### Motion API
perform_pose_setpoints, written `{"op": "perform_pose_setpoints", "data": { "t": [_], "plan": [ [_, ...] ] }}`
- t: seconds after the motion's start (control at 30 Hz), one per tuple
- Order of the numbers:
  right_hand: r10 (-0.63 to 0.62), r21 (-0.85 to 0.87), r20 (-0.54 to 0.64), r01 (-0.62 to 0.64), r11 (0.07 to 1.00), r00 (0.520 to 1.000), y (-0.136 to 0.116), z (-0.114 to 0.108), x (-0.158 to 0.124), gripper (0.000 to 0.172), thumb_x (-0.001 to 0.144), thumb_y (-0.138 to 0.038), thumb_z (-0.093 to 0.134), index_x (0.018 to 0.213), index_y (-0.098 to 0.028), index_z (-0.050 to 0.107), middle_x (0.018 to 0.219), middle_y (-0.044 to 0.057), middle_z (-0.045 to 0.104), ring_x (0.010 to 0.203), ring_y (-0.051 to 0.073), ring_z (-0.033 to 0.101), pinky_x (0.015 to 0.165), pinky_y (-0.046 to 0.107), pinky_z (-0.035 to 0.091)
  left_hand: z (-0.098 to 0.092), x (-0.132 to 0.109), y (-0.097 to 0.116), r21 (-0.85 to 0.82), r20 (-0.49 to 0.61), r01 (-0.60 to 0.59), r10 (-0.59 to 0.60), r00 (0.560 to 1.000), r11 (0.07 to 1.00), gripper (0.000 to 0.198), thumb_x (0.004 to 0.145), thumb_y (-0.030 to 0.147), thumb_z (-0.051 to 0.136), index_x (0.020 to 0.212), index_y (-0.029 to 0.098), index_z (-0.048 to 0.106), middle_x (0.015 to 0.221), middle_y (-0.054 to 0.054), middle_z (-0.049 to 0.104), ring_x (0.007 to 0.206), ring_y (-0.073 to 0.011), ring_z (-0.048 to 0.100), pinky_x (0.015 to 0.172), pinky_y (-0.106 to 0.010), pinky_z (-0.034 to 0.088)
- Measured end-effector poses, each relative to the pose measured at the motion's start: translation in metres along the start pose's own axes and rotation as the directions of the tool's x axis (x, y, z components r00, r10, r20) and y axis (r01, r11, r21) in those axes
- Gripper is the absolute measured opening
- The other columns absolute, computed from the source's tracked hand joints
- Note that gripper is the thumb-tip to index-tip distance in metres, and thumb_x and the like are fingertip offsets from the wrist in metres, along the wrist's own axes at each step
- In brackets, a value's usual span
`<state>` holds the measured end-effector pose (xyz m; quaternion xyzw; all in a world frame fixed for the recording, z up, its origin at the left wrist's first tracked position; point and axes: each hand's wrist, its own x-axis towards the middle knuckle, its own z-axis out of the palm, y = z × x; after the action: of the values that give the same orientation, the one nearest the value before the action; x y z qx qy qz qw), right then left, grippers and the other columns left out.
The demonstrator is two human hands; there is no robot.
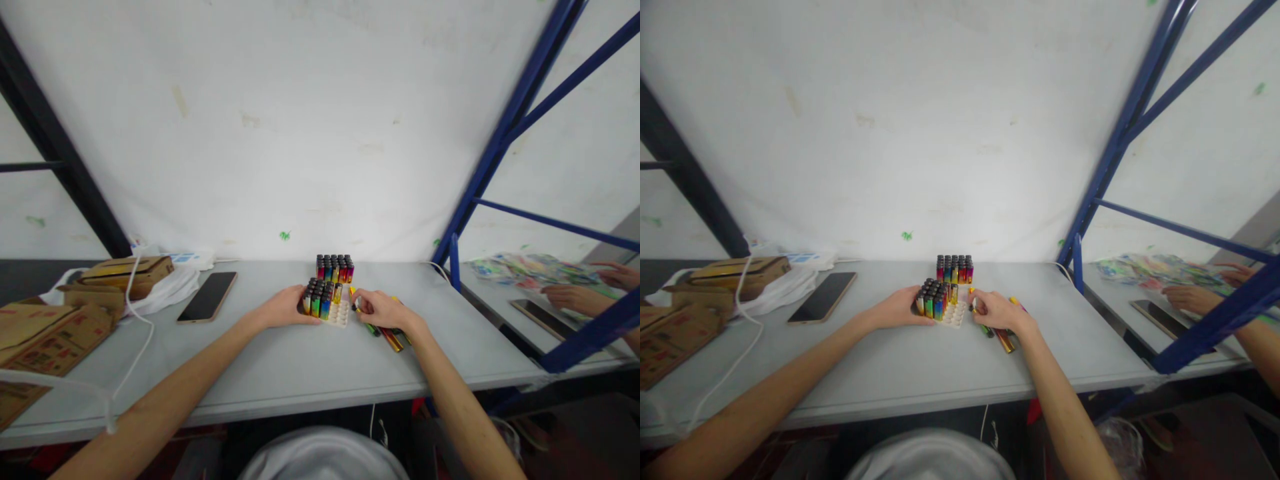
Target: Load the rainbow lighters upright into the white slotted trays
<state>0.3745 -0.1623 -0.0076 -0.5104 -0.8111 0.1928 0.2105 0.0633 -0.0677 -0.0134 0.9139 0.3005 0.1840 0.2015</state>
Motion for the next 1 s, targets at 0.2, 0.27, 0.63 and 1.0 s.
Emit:
{"op": "perform_pose_setpoints", "data": {
  "t": [0.2, 0.27, 0.63, 1.0],
  "plan": [
    [0.024, -0.010, 0.000, -0.024, 1.000, 1.000, -0.0020, -0.0054, -0.0031, 0.043, 0.083, -0.014, 0.060, 0.124, -0.021, 0.071, 0.066, -0.005, 0.064, 0.058, 0.014, 0.054, 0.061, 0.025, 0.041, 0.0003, 0.0004, -0.0008, -0.001, -0.007, -0.005, 0.005, 1.000, 1.000, 0.071, 0.070, 0.068, 0.084, 0.123, 0.021, 0.071, 0.124, -0.010, 0.076, 0.112, -0.0345, 0.071, 0.102, -0.041, 0.055],
    [0.003, 0.042, 0.018, -0.004, 0.999, 1.000, -0.0029, -0.0060, -0.0024, 0.041, 0.084, -0.015, 0.057, 0.121, -0.020, 0.074, 0.065, -0.005, 0.064, 0.055, 0.014, 0.051, 0.060, 0.025, 0.041, 0.0006, 0.0006, -0.0015, 0.005, -0.007, 0.001, -0.001, 1.000, 1.000, 0.071, 0.070, 0.068, 0.085, 0.121, 0.021, 0.071, 0.124, -0.011, 0.076, 0.111, -0.0344, 0.072, 0.101, -0.041, 0.055],
    [0.058, 0.543, -0.130, 0.022, 0.840, 0.990, -0.0008, -0.0042, 0.0036, 0.030, 0.089, -0.043, 0.074, 0.102, -0.017, 0.069, 0.086, 0.004, 0.075, 0.067, 0.016, 0.065, 0.067, 0.030, 0.053, 0.0017, 0.0005, -0.0023, 0.007, -0.013, -0.002, 0.002, 1.000, 1.000, 0.071, 0.070, 0.069, 0.084, 0.121, 0.021, 0.071, 0.121, -0.010, 0.077, 0.110, -0.0341, 0.072, 0.100, -0.040, 0.056],
    [0.169, 0.821, -0.163, 0.039, 0.569, 0.972, -0.0028, 0.0010, 0.0063, 0.039, 0.077, -0.042, 0.092, 0.098, -0.021, 0.066, 0.092, 0.005, 0.078, 0.085, 0.021, 0.076, 0.087, 0.040, 0.061, 0.0014, 0.0012, -0.0018, 0.012, -0.006, -0.024, 0.024, 1.000, 1.000, 0.072, 0.072, 0.067, 0.084, 0.124, 0.018, 0.070, 0.122, -0.011, 0.077, 0.112, -0.0355, 0.072, 0.101, -0.041, 0.056]
  ]
}}
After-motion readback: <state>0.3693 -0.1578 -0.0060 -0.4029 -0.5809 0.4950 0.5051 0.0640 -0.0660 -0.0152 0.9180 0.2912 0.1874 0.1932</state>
